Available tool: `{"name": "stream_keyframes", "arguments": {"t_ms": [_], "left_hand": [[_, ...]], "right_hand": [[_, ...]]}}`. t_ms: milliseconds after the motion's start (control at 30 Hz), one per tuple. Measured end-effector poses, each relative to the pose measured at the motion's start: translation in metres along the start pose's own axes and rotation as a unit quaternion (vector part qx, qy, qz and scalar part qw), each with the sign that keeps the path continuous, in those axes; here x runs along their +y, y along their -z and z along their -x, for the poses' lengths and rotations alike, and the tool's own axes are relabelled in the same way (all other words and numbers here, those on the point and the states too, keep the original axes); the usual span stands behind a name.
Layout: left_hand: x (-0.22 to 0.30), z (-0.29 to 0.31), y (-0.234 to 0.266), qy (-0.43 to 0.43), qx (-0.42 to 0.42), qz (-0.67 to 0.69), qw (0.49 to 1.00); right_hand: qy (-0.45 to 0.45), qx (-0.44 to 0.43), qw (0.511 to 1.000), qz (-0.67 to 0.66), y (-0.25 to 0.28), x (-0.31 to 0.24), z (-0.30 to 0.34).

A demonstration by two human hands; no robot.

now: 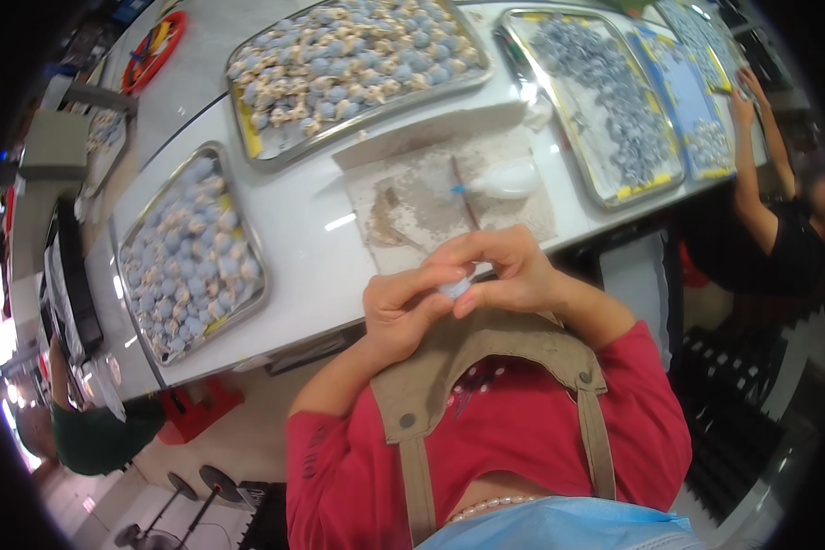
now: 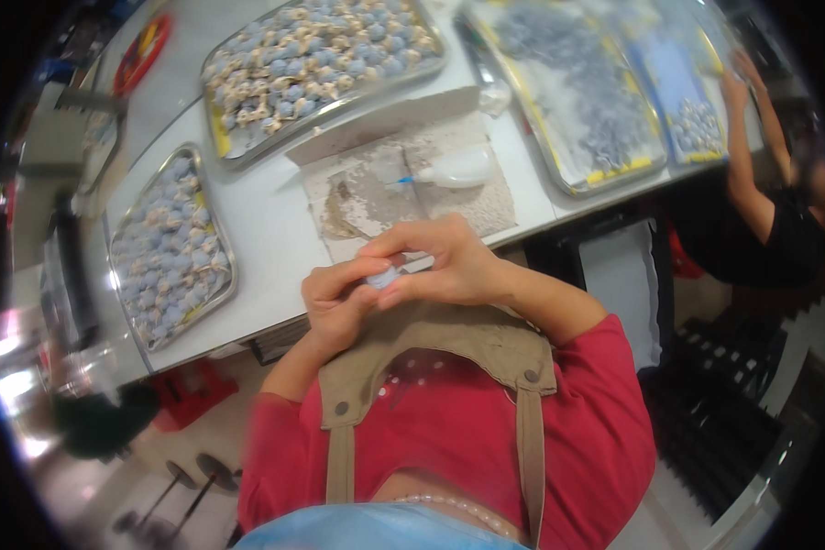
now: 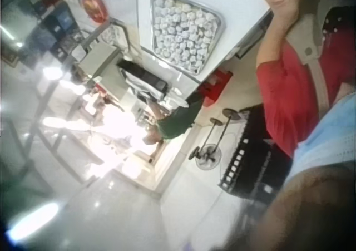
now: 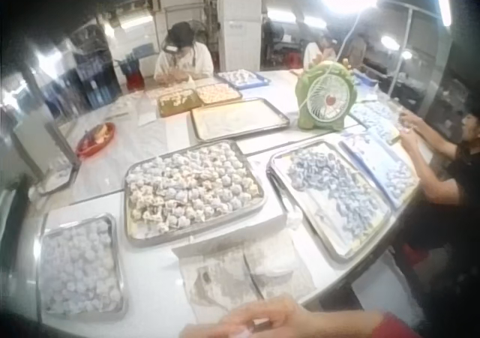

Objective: The person repeatedly picks up small blue and white pastries from a tray, applies a white substance from a squeeze bottle, and places them onto a second tray. This process is repeated continuously throughout the clip.

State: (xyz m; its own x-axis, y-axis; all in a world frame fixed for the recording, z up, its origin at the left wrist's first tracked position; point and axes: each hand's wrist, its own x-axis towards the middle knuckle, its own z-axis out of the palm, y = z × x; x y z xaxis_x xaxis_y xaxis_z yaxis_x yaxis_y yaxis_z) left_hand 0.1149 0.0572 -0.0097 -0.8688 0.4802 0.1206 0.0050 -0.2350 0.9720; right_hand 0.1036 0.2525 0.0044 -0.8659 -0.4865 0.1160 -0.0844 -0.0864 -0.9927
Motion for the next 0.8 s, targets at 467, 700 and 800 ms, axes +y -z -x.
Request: {"name": "stream_keyframes", "arguments": {"t_ms": [467, 700, 800], "left_hand": [[0.049, 0.028, 0.106, -0.027, 0.324, -0.581, 0.746], [0.07, -0.046, 0.155, 0.099, 0.301, -0.647, 0.694], [0.052, -0.119, 0.162, -0.058, 0.226, -0.695, 0.68]], "right_hand": [[0.071, 0.162, 0.955, 0.24, 0.026, 0.004, -0.009], [0.052, 0.325, 0.888, 0.323, 0.058, 0.018, 0.004], [0.06, 0.326, 0.864, 0.379, 0.057, 0.017, 0.002]]}}
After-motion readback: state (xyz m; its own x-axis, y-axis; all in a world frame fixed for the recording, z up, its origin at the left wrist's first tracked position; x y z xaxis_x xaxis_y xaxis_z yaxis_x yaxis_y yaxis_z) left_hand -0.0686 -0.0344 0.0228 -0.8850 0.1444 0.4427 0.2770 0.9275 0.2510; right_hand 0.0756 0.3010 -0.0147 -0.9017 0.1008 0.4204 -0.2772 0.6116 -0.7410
